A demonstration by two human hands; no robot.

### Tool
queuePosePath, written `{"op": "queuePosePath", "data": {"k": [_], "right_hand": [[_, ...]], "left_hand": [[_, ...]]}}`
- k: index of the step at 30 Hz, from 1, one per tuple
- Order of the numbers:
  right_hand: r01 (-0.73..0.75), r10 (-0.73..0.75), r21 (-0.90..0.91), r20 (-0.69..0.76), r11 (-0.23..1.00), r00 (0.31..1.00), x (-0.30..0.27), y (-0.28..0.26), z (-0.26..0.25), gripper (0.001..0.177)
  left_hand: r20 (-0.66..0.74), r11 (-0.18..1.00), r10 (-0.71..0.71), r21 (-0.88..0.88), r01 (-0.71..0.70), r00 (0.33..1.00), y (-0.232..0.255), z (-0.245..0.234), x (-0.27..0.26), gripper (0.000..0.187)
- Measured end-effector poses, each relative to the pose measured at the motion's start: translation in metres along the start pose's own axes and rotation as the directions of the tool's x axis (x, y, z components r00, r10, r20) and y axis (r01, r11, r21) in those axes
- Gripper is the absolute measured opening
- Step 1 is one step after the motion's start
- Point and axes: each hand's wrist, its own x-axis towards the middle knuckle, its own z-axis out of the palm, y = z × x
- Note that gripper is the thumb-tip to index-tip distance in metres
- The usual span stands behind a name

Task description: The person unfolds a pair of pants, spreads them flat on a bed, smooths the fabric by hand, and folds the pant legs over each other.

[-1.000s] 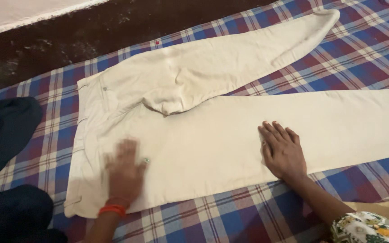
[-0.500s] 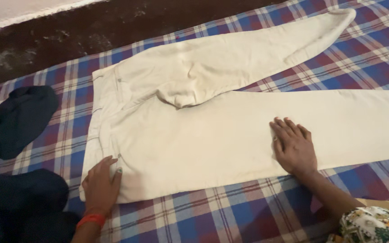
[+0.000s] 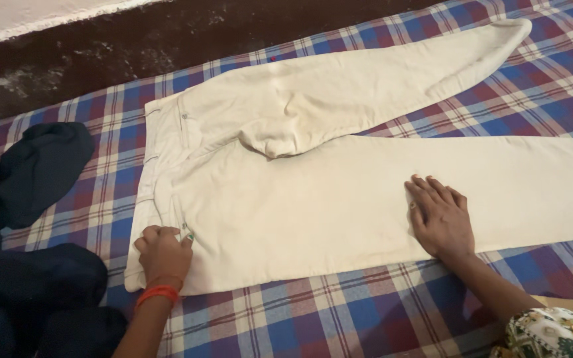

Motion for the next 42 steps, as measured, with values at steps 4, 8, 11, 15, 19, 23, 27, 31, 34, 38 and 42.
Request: {"op": "queuePosePath", "data": {"k": [4,8,11,15,19,23,27,31,34,38,42], "right_hand": [[-0.014,0.014,0.005,0.000,1.000,1.000,0.000,0.000,-0.001,0.052],[-0.020,0.020,-0.002,0.001,1.000,1.000,0.001,0.000,0.000,0.051],[-0.026,0.026,0.000,0.017,1.000,1.000,0.001,0.001,0.000,0.051],[-0.031,0.031,0.003,0.028,1.000,0.999,0.002,-0.001,-0.001,0.052],[-0.023,0.023,0.016,0.011,1.000,1.000,0.002,-0.002,-0.003,0.051],[-0.032,0.032,0.012,0.014,0.999,0.999,0.001,-0.003,-0.005,0.052],[-0.040,0.040,0.024,0.016,0.999,0.999,0.003,-0.004,-0.006,0.051],[-0.044,0.043,0.010,0.025,0.999,0.999,0.003,-0.004,-0.005,0.051],[-0.048,0.047,0.026,0.027,0.998,0.999,0.002,-0.004,-0.007,0.051],[-0.043,0.043,0.030,0.019,0.999,0.999,0.000,-0.006,-0.008,0.050],[-0.042,0.042,0.017,0.015,0.999,0.999,0.003,-0.004,-0.007,0.051]], "left_hand": [[0.117,0.996,-0.080,0.043,0.075,0.990,0.000,0.001,0.010,0.030],[0.217,0.986,-0.152,0.103,0.132,0.964,-0.026,0.020,0.029,0.042],[0.210,0.990,-0.143,0.029,0.141,0.967,-0.064,0.037,0.039,0.048],[0.112,0.983,-0.137,-0.105,0.149,0.984,-0.071,0.038,0.037,0.046],[0.045,0.988,-0.142,-0.052,0.144,0.989,-0.028,0.007,0.013,0.036],[-0.252,0.893,0.446,0.064,-0.445,0.859,0.016,-0.027,-0.007,0.052],[0.179,0.789,0.584,0.106,-0.605,0.792,0.037,-0.037,-0.019,0.067],[0.418,0.874,0.124,0.384,-0.298,0.900,0.017,-0.042,-0.012,0.076],[0.245,0.871,0.176,0.412,-0.267,0.953,-0.016,-0.021,-0.004,0.071],[0.181,0.971,0.178,0.129,-0.203,0.967,-0.051,-0.003,0.007,0.086],[0.341,0.921,-0.112,0.388,-0.031,0.933,-0.046,-0.013,0.009,0.078]]}}
